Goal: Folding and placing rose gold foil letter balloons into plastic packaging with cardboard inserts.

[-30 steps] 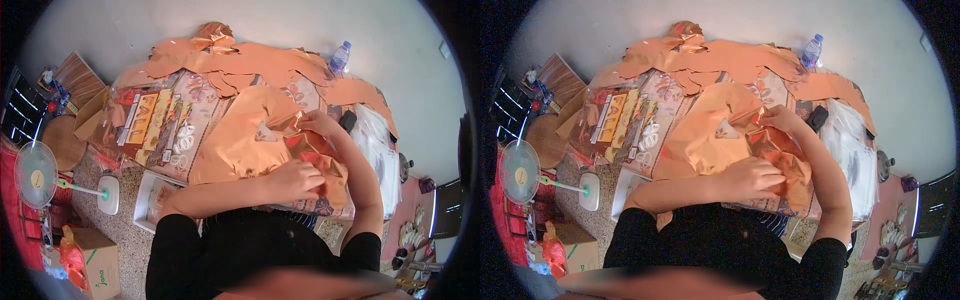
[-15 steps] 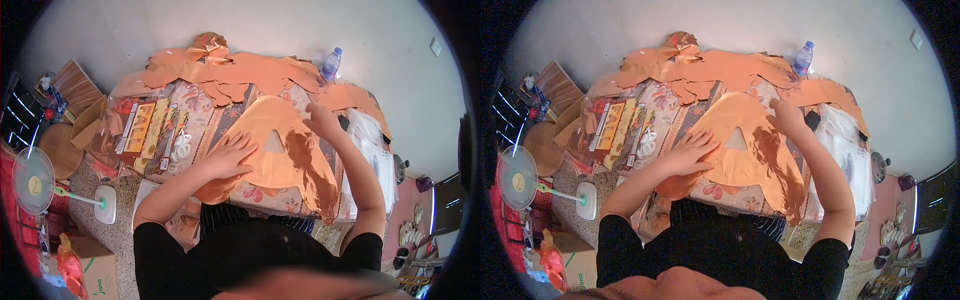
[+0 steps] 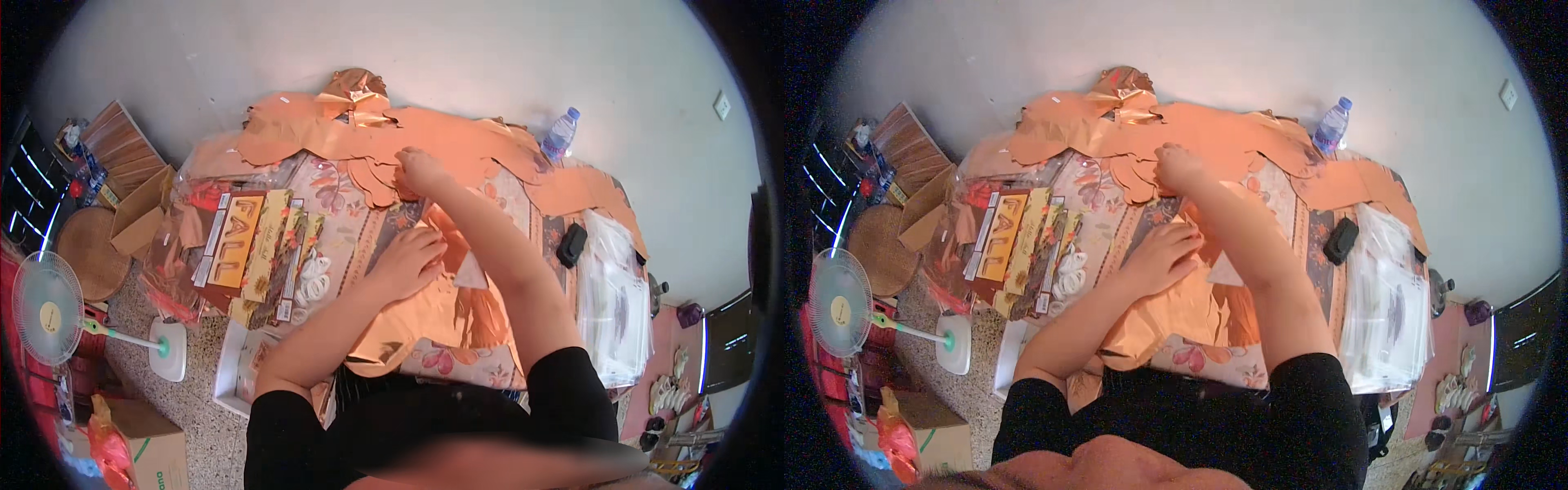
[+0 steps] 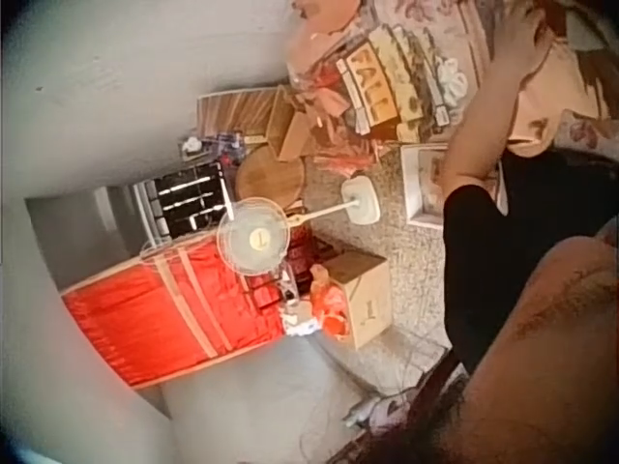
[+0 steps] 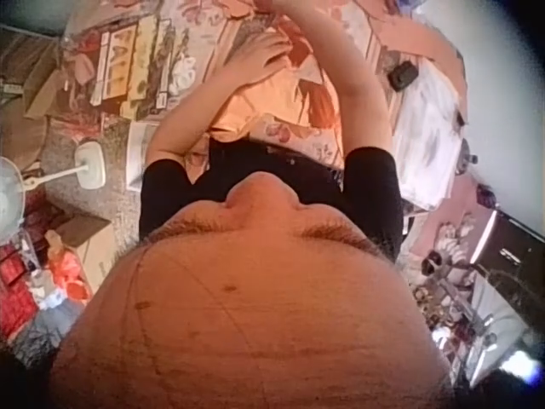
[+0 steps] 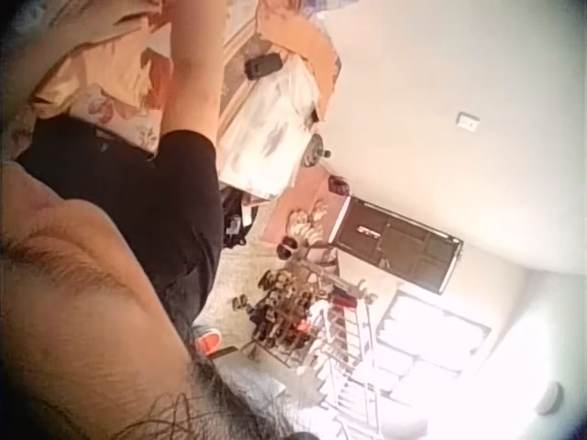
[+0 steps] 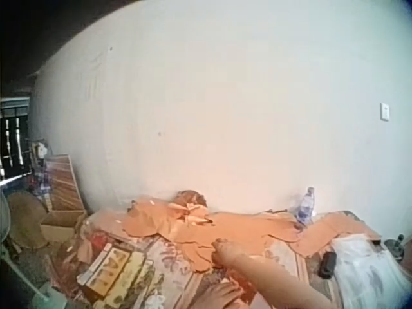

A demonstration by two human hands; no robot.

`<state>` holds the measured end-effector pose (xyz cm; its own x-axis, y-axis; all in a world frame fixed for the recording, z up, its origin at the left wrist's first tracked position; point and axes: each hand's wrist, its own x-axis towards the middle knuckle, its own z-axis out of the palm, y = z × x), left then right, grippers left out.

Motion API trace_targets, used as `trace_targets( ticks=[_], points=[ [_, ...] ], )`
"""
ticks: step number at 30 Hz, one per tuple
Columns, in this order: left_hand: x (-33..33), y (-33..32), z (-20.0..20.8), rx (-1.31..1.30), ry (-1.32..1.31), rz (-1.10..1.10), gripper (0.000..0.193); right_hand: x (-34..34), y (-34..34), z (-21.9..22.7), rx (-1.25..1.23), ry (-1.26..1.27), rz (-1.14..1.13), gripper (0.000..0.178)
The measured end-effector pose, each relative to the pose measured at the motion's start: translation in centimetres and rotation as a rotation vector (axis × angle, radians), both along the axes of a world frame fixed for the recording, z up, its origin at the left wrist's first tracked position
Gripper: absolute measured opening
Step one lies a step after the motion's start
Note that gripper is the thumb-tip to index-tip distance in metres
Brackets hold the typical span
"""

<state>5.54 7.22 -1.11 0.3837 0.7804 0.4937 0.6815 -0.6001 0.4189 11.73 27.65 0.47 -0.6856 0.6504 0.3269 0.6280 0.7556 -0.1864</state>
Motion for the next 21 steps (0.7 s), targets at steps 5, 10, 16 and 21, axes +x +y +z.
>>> trace_targets(
  ticks=[5,10,16,21],
  points=[
    [-0.3,-0.1,-0.7,0.007,-0.009,-0.018,0.037,-3.4,2.0,-0.6,0.032,-0.119,-0.042,0.026],
    [-0.1,0.2,-1.4,0.041,-0.021,-0.023,0.038,-3.9,3.7,0.3,0.173,-0.363,-0.011,0.019],
    [-0.3,-0.2,-0.1,-0.041,-0.025,-0.028,0.04,-2.4,3.9,3.4,-0.36,0.144,-0.125,0.018],
    [-0.2,0.0,-0.3,-0.033,-0.028,-0.036,0.04,-0.8,4.4,2.1,-0.615,0.361,-0.124,0.022]
  ],
)
